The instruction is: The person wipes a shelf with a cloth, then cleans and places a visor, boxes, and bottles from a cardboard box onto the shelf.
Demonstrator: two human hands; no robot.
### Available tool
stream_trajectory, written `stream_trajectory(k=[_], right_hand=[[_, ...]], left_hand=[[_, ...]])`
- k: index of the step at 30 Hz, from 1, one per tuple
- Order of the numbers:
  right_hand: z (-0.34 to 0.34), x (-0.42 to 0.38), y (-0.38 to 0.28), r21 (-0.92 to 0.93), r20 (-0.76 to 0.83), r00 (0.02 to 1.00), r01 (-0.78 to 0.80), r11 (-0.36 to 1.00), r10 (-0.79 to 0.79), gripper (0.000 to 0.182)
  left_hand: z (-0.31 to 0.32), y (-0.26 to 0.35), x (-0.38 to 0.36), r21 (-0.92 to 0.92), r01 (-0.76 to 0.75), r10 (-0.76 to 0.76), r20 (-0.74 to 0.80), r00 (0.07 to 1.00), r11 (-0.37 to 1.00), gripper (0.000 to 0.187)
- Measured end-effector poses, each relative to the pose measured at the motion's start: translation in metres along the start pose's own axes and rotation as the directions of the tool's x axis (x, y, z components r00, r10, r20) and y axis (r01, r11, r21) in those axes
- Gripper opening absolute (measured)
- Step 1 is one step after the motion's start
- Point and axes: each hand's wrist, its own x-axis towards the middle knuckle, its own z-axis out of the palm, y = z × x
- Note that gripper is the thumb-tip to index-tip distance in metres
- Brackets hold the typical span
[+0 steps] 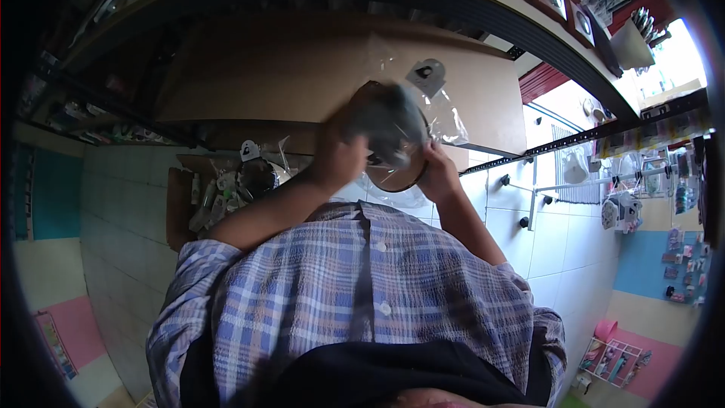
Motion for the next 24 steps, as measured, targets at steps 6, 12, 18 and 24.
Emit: stream_trajectory(k=[6,12,18,24], right_hand=[[0.005,-0.007,-0.018,0.139,-0.067,0.998,0.025,0.99,-0.016,0.043],[0.0,-0.018,-0.026,0.185,-0.003,0.999,0.041,0.982,-0.041,0.048],[0.008,-0.002,-0.007,0.286,0.052,0.998,-0.045,0.957,0.031,0.052],[0.013,0.007,-0.027,0.36,-0.016,0.991,0.132,0.924,-0.135,0.052]], left_hand=[[-0.001,-0.032,-0.008,0.33,-0.386,0.291,0.303,0.908,0.861,0.062],[-0.039,-0.082,-0.022,0.325,0.497,-0.445,-0.225,0.867,0.804,0.049],[-0.012,-0.021,-0.03,0.184,-0.3,0.304,0.007,0.953,0.936,0.066],[-0.016,-0.067,-0.058,-0.157,0.563,-0.556,0.09,0.826,0.812,0.048]])
